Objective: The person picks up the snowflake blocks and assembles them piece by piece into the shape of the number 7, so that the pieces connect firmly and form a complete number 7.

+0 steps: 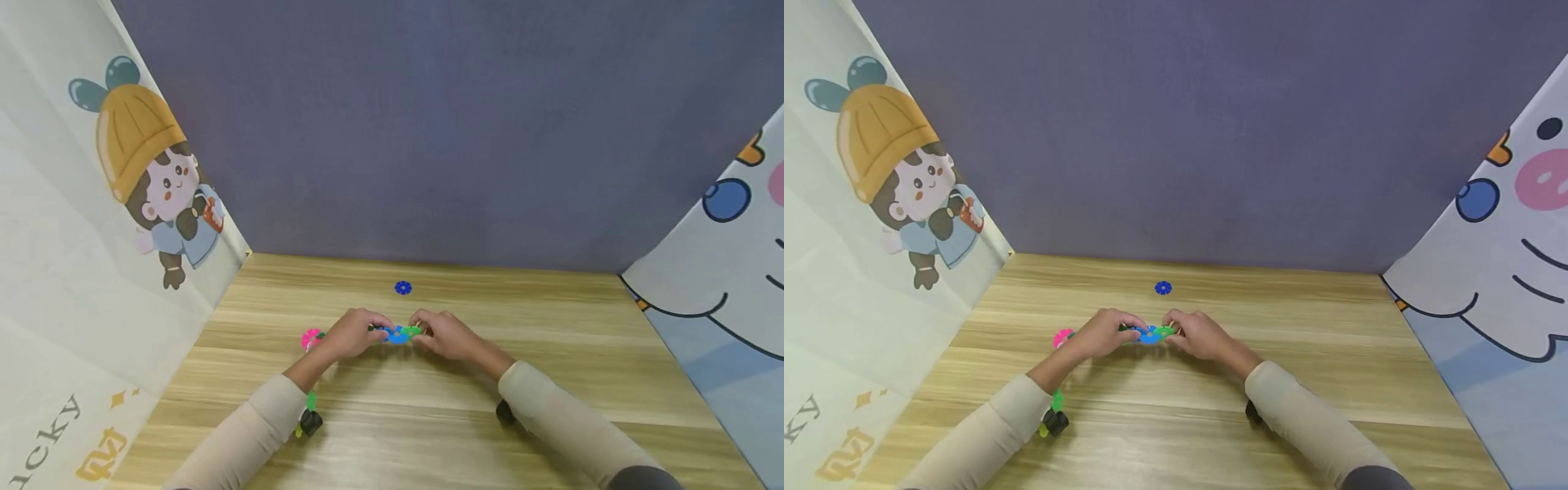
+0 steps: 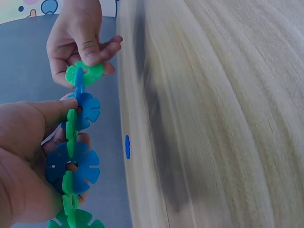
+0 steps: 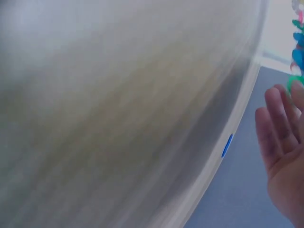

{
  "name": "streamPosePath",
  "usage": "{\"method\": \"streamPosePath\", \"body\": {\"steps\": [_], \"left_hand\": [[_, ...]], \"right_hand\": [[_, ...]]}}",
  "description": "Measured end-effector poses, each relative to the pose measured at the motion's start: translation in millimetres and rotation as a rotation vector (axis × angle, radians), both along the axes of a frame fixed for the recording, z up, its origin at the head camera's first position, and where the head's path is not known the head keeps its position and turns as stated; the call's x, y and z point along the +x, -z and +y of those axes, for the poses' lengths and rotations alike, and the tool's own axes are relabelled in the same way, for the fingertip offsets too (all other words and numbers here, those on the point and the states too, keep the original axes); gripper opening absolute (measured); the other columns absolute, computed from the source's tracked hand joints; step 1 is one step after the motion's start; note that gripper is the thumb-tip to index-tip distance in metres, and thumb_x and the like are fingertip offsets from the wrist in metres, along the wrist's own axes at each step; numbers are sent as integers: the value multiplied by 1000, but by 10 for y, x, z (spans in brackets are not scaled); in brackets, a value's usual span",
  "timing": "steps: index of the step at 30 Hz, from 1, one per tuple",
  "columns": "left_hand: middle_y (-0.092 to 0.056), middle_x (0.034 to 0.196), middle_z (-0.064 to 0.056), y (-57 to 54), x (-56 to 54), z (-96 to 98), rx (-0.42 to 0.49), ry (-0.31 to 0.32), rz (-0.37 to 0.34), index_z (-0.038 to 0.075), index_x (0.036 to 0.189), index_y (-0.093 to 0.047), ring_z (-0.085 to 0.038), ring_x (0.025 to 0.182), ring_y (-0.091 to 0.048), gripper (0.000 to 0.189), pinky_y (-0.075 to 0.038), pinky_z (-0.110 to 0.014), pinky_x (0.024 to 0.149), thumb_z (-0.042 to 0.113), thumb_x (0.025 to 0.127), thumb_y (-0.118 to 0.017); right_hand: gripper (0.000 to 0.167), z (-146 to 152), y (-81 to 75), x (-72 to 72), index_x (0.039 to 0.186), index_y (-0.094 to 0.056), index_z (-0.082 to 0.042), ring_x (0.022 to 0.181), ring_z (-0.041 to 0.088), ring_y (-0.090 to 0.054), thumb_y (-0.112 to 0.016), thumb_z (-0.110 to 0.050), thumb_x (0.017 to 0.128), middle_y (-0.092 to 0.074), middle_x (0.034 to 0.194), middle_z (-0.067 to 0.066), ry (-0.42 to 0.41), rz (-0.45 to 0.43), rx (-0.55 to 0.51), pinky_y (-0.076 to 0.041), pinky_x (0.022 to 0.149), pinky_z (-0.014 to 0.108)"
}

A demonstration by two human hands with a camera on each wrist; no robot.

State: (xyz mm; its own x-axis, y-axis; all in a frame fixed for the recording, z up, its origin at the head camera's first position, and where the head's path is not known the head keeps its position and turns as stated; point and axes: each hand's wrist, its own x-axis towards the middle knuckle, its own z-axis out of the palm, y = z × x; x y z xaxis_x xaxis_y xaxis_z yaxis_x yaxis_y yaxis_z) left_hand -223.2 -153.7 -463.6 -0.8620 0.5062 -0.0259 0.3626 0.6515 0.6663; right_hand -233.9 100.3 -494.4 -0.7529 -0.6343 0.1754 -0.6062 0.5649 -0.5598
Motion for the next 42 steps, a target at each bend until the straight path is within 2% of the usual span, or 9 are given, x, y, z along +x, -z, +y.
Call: {"method": "streamPosePath", "body": {"steps": [3,6,9,13,22,27,32,37,42], "left_hand": [[-78,108,4,14,-1,-10,-21,-15,25,23,109,-79,-6,73,-58,15,-51,-29,76,20,97,-70],[-78,108,5,32,1,-16,-30,-26,53,23,108,-79,-5,80,-62,15,-55,-32,81,21,97,-70],[-78,108,5,41,6,-22,-35,-36,70,24,107,-79,-5,86,-64,14,-57,-35,86,20,96,-71],[-78,107,4,42,7,-25,-35,-34,79,24,106,-79,-6,85,-64,14,-57,-37,87,20,96,-71],[-78,104,5,69,1,-23,-32,-17,85,24,105,-80,-4,80,-61,13,-56,-34,85,21,95,-72],[-78,106,5,81,4,-22,-20,4,79,23,106,-79,-3,77,-60,13,-56,-34,85,21,96,-71],[-78,106,5,85,12,-34,-17,-11,76,23,106,-80,-4,72,-58,13,-55,-34,84,22,96,-71],[-78,108,5,94,13,-35,-15,-18,67,24,106,-80,-5,85,-64,13,-56,-36,90,22,96,-71],[-78,108,4,85,21,-22,-9,-7,57,23,105,-80,-8,90,-66,13,-56,-36,87,21,96,-71]], "right_hand": [[22,37,15,-79,113,-65,-11,82,8,-71,-74,-12,94,-77,95,4,-21,-7,33,-57,71,21],[16,75,49,-171,110,-66,-10,86,11,-72,-72,-11,95,-76,95,1,4,-8,50,-58,74,23],[12,95,81,-251,109,-66,-9,86,10,-70,-68,-12,97,-75,95,-2,80,-34,66,-57,75,24],[12,86,102,-332,110,-67,-9,86,10,-67,-65,-15,99,-73,95,-1,183,-90,73,-57,77,28],[17,-6,120,-494,113,-67,-9,90,14,-65,-60,-21,103,-70,98,0,301,-148,46,-56,81,34],[18,-47,168,-616,114,-67,-7,90,16,-65,-61,-19,102,-70,100,3,327,-112,40,-56,81,34],[17,-108,198,-735,113,-68,-4,92,20,-66,-60,-13,101,-71,101,7,356,-75,35,-56,84,37],[20,-194,210,-850,117,-68,-6,95,21,-66,-60,-17,102,-71,104,7,416,-81,82,-56,88,40],[35,-267,224,-940,130,-63,-6,103,25,-68,-61,-26,102,-72,113,9,464,-112,111,-56,94,44]]}}
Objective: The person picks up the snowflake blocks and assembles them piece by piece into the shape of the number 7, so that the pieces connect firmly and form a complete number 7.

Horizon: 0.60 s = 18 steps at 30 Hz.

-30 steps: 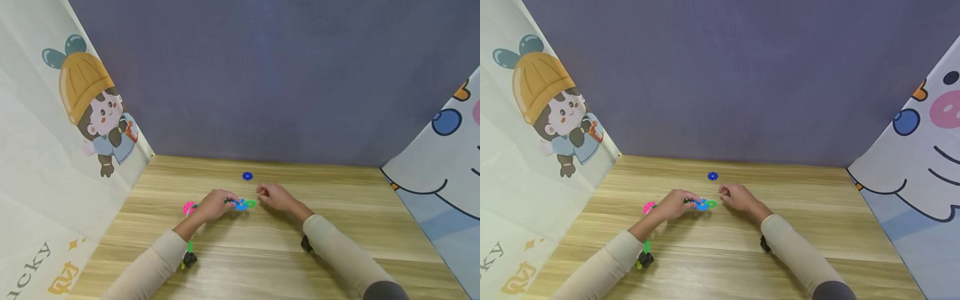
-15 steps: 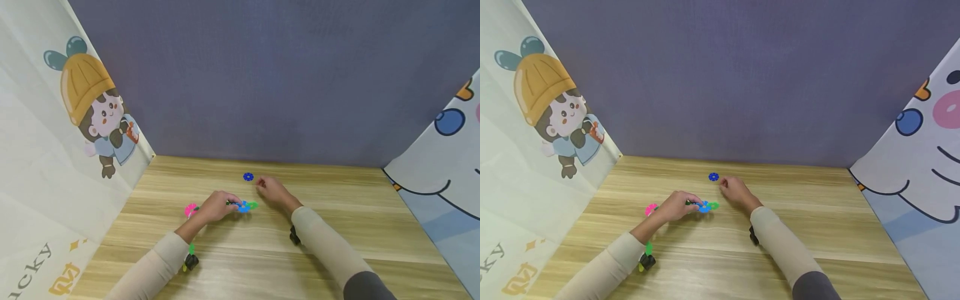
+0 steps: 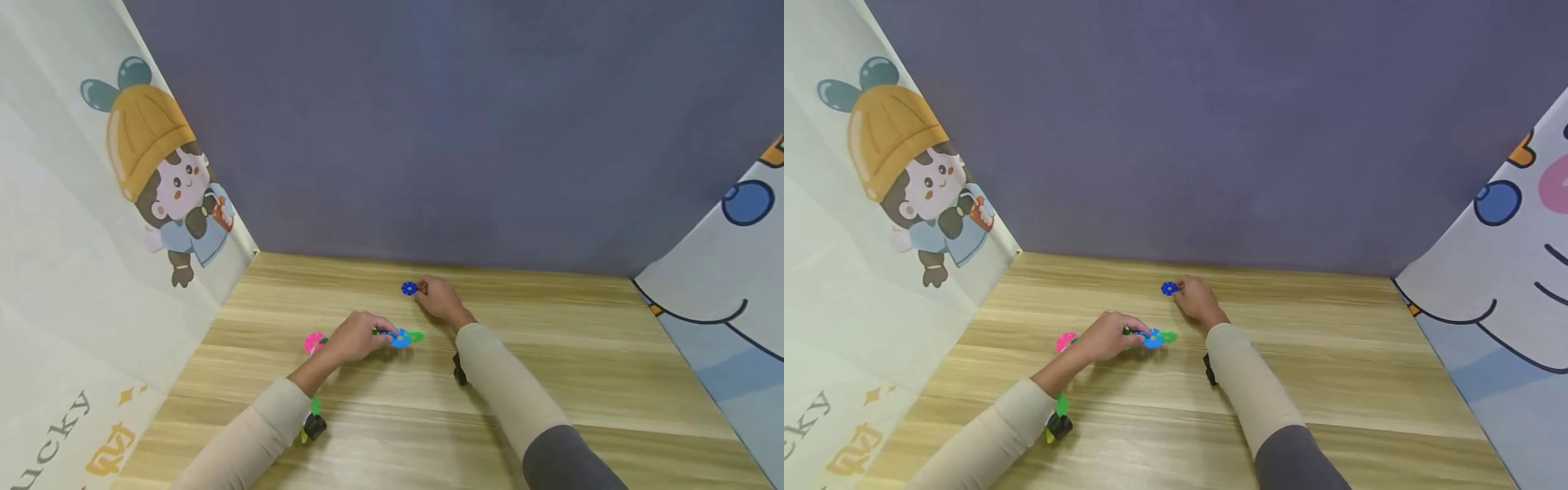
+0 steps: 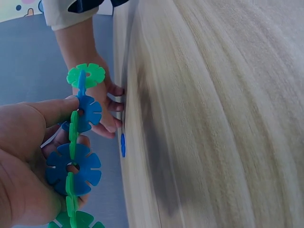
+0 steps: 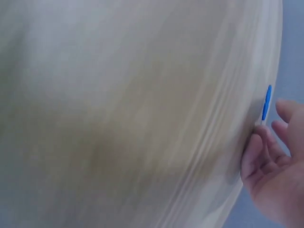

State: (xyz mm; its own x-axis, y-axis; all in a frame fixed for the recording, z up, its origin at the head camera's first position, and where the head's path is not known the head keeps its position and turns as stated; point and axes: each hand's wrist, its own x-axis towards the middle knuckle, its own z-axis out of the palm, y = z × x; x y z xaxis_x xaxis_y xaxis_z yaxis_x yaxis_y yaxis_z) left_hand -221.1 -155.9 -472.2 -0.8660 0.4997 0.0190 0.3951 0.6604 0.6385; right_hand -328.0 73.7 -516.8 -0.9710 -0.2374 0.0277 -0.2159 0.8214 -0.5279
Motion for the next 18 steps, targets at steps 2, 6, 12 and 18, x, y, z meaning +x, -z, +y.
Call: {"method": "streamPosePath", "body": {"steps": [2,6,12,18], "left_hand": [[-79,108,4,-1,12,-12,-2,3,0,22,106,-80,-9,92,-68,13,-56,-36,87,20,96,-71],[-79,107,5,-1,36,-37,-4,4,1,22,105,-80,-11,98,-70,13,-57,-37,90,21,96,-71],[-79,106,4,-33,57,-43,-3,-4,0,22,104,-80,-6,84,-65,12,-55,-34,83,19,96,-71],[-79,106,4,-56,75,-66,-7,-11,1,22,104,-80,-4,76,-59,12,-53,-31,80,19,96,-71]], "right_hand": [[41,-44,9,-30,136,-60,-6,111,28,-68,-61,-28,101,-72,122,12,13,-9,-5,-54,99,46],[47,-111,38,-75,141,-58,-8,123,33,-63,-61,-33,102,-67,135,13,47,-5,8,-51,106,49],[44,-134,32,-52,140,-62,-15,129,35,-59,-63,-35,100,-65,140,9,113,-19,64,-50,105,52],[46,-178,17,-24,140,-62,-18,129,34,-60,-64,-38,99,-64,141,8,136,-25,88,-53,100,52]]}}
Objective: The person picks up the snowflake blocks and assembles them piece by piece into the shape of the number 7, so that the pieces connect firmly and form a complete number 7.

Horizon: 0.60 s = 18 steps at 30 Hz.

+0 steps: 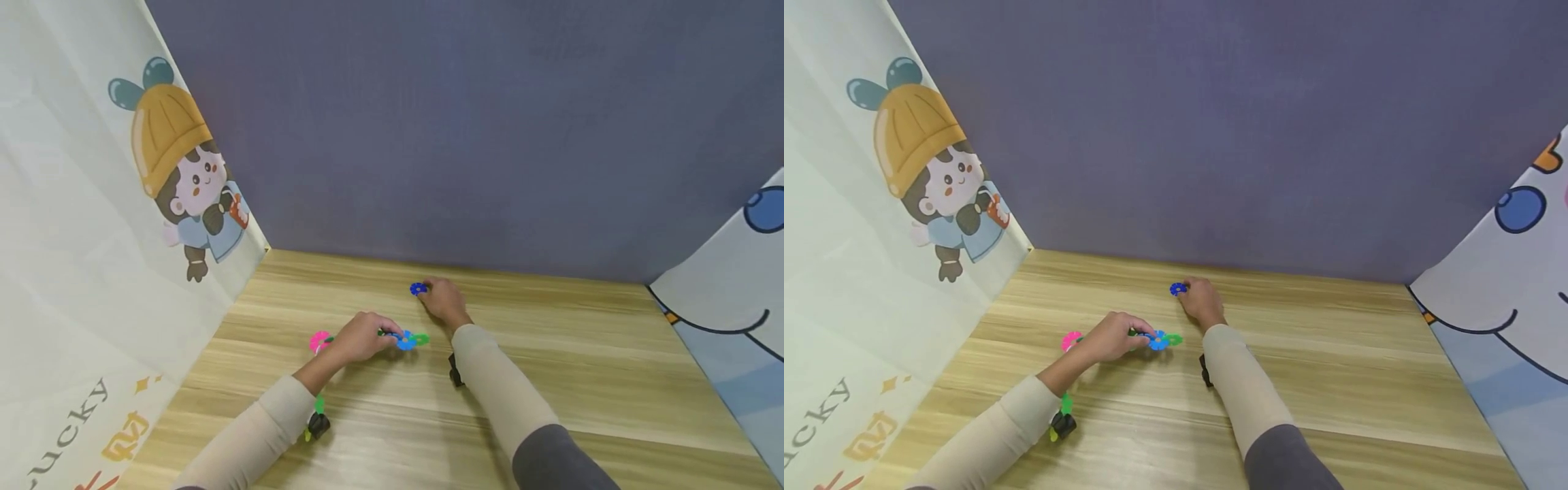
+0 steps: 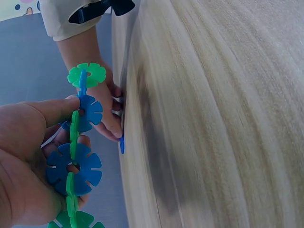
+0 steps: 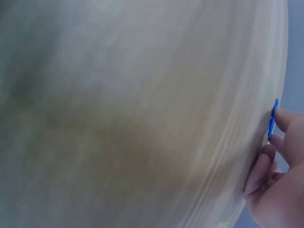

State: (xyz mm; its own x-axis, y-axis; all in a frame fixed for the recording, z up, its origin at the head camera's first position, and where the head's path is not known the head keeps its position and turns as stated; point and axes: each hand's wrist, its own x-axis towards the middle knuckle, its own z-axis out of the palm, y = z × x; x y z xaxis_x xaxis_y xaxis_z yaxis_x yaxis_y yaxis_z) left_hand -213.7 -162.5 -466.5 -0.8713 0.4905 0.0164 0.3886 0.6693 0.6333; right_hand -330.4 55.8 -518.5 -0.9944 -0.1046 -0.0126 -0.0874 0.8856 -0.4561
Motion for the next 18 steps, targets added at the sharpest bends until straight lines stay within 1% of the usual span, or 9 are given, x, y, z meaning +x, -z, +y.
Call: {"method": "streamPosePath", "body": {"steps": [5,9,14,18], "left_hand": [[-79,106,5,3,-6,-1,0,2,-2,23,103,-80,-3,82,-62,12,-55,-33,83,20,96,-71],[-79,106,4,-11,-2,0,8,-5,-7,22,103,-80,-4,80,-62,12,-55,-33,83,19,96,-71],[-79,107,4,-14,5,-1,6,-5,-12,22,104,-80,-4,82,-63,12,-55,-33,83,19,96,-71],[-79,107,4,-1,9,-1,3,-4,-16,22,103,-80,-6,88,-65,12,-56,-36,86,19,96,-71]], "right_hand": [[47,-22,-11,-3,140,-62,-21,127,34,-61,-65,-41,98,-64,141,7,25,-10,-18,-55,97,52],[47,-23,-23,-13,139,-62,-19,125,33,-62,-67,-40,97,-65,139,8,68,-35,-53,-55,97,51],[47,-7,-19,-10,133,-62,-16,119,32,-65,-70,-41,95,-69,130,10,97,-46,-66,-55,95,48],[42,-1,-14,6,125,-62,-11,110,31,-67,-74,-36,93,-72,119,11,77,-34,-80,-55,92,47]]}}
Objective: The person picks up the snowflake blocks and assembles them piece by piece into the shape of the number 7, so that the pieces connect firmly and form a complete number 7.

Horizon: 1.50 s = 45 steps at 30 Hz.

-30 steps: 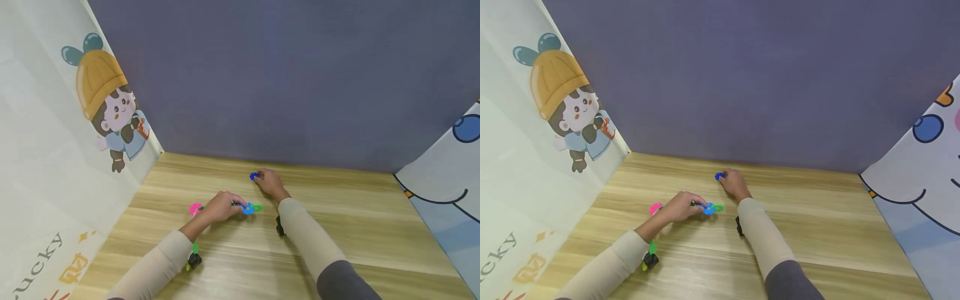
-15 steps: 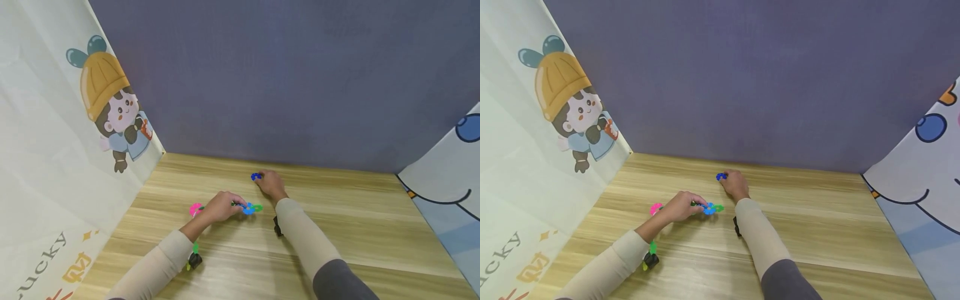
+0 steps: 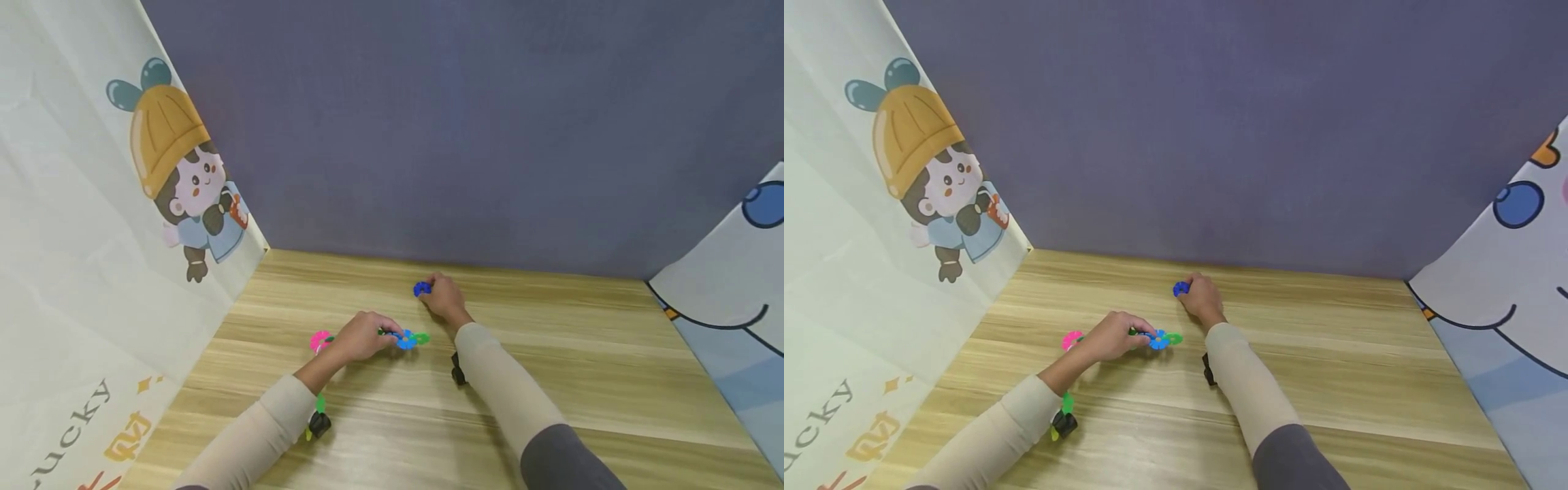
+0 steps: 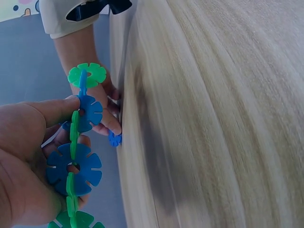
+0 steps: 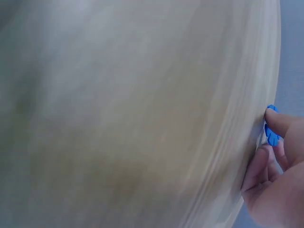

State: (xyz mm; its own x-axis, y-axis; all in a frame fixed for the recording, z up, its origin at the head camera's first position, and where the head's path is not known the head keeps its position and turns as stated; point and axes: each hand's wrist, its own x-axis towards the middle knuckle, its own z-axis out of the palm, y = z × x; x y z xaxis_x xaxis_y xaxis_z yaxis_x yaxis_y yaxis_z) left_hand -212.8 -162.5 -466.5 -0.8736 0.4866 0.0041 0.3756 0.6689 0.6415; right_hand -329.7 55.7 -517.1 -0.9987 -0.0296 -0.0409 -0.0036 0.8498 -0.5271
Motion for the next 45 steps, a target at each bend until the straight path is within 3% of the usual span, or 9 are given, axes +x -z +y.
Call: {"method": "streamPosePath", "body": {"steps": [6,14,21,24,30,34,39,45], "left_hand": [[-79,106,6,38,18,12,-8,3,1,24,102,-80,-7,95,-68,11,-56,-38,90,21,95,-72],[-79,106,7,60,30,1,-15,8,16,25,103,-80,-8,94,-67,12,-56,-37,90,21,95,-72],[-78,108,6,61,45,-19,-22,13,20,24,105,-80,-11,97,-69,13,-56,-39,92,21,95,-72],[-78,108,7,64,51,-22,-29,13,22,24,105,-80,-9,96,-68,13,-56,-38,92,22,95,-72],[-77,99,10,94,47,-25,-47,9,37,26,103,-79,-5,85,-62,12,-54,-34,84,23,95,-72],[-76,96,10,107,45,-18,-49,12,41,26,102,-79,-4,81,-60,11,-53,-32,82,23,94,-72],[-76,97,10,109,57,-10,-50,18,48,26,103,-79,-4,81,-61,12,-53,-32,82,23,95,-72],[-76,98,9,91,80,1,-61,16,50,26,104,-79,-5,82,-60,12,-53,-33,82,23,94,-72]], "right_hand": [[32,54,21,52,113,-57,-7,91,26,-64,-72,-28,95,-69,99,10,-48,21,-47,-53,84,42],[29,170,-9,154,114,-59,-2,85,21,-64,-69,-24,97,-70,92,9,-163,50,-83,-54,82,38],[33,256,-81,359,128,-61,-3,58,14,-51,-65,-20,100,-63,73,5,-245,25,-181,-44,56,28],[30,305,-116,479,126,-61,-3,55,13,-50,-64,-19,101,-65,74,7,-260,-13,-252,-41,50,26],[24,381,-169,704,118,-58,-2,58,13,-55,-63,-18,100,-72,84,11,-256,-86,-347,-42,49,25],[24,417,-191,839,118,-57,-1,54,14,-52,-64,-16,100,-71,83,14,-266,-121,-398,-42,48,24],[28,449,-186,973,124,-60,-2,53,16,-52,-63,-15,100,-72,86,14,-269,-148,-431,-42,47,25],[21,498,-167,1094,118,-59,-2,56,16,-54,-62,-12,99,-69,82,12,-265,-186,-468,-44,49,25]]}}
